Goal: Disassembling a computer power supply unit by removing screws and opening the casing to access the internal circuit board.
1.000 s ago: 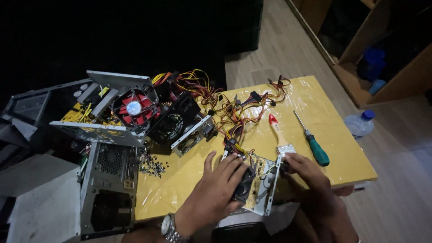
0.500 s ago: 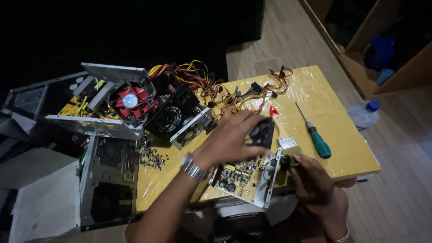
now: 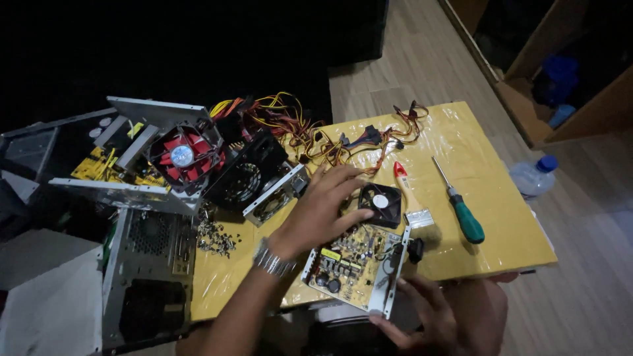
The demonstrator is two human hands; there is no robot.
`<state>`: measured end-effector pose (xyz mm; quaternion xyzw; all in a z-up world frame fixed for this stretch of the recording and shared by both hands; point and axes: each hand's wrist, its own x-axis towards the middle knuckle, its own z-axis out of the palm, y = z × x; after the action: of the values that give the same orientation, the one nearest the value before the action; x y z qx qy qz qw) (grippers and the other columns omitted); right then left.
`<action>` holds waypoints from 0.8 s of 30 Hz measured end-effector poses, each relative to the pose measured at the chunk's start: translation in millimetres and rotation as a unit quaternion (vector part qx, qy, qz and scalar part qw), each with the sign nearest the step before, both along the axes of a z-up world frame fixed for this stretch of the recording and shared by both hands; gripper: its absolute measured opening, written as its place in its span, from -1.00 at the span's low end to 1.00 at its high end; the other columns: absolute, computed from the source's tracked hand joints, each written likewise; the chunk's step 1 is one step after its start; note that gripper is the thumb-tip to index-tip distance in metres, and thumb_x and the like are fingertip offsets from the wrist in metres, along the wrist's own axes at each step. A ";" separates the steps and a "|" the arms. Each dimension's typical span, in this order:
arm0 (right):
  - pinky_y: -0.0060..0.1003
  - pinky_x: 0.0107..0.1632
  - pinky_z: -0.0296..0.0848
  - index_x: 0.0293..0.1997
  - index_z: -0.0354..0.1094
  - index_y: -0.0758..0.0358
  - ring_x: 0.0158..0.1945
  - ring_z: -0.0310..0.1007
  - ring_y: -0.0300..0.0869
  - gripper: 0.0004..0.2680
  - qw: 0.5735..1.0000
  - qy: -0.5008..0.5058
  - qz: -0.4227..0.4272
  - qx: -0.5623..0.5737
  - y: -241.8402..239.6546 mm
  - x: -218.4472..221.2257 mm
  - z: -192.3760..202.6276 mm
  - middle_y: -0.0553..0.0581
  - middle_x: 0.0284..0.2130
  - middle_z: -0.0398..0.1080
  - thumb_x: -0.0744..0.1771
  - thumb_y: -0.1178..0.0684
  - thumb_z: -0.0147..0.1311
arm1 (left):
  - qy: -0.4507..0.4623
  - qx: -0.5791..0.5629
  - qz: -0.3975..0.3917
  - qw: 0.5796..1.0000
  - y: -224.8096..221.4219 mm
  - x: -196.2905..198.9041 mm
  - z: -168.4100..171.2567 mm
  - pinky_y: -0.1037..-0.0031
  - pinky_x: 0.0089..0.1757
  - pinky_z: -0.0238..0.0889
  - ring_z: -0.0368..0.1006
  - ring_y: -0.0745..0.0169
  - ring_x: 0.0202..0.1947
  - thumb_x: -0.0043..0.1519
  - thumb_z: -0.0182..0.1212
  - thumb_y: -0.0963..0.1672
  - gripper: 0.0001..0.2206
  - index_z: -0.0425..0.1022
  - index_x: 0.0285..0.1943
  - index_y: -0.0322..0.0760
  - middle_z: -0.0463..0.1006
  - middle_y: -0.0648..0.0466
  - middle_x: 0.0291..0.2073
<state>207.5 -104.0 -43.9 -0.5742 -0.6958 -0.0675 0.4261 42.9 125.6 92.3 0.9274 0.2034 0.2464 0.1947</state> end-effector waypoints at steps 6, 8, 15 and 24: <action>-0.27 -0.26 0.59 0.08 0.44 0.09 -0.22 0.63 -0.11 -0.51 0.988 -0.038 -0.100 -0.109 19.4 27.9 23.7 0.02 -0.02 0.54 0.10 -0.20 0.42 | -0.158 -0.156 0.072 0.972 -44.3 -48.8 -12.8 0.42 -0.15 0.21 0.30 0.21 -0.05 0.21 0.27 -0.08 -0.56 0.41 0.25 -0.36 0.28 -0.15 0.40; -0.46 -0.26 0.67 0.27 0.28 0.24 -0.10 0.68 -0.18 -0.42 0.995 0.039 -0.010 -0.094 23.5 35.9 13.6 0.18 0.13 0.47 0.14 0.04 0.44 | -0.180 -0.194 0.107 0.958 -62.3 -60.2 -28.9 0.74 -0.59 0.20 0.34 0.53 -0.49 0.19 0.28 -0.06 -0.45 0.32 0.36 -0.33 0.18 -0.14 0.46; -0.15 0.06 0.42 0.15 0.44 0.29 0.03 0.40 -0.01 -0.57 0.991 0.016 -0.115 -0.068 36.0 68.9 36.1 0.25 0.15 0.38 0.21 -0.08 0.28 | -0.043 -0.123 0.085 0.988 -83.3 -76.6 -81.5 -0.17 0.26 0.11 -0.17 -0.52 0.54 -0.17 0.70 0.10 0.14 -0.10 0.57 0.14 -0.27 -0.30 0.58; -0.06 0.01 0.41 0.15 0.47 0.56 -0.08 0.43 0.15 -0.71 0.959 0.020 -0.270 -0.080 39.2 77.2 48.6 0.42 -0.07 0.45 0.31 0.31 0.28 | -0.041 -0.106 0.129 0.985 -81.2 -69.2 -79.4 -0.13 0.29 0.10 -0.01 -0.37 0.51 -0.10 0.68 0.05 0.01 0.00 0.50 0.18 -0.08 -0.19 0.56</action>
<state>284.7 -64.8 4.6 -0.7739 -0.5095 -0.1124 0.3589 -26.3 44.3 12.8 0.8568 0.3381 0.2840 0.2665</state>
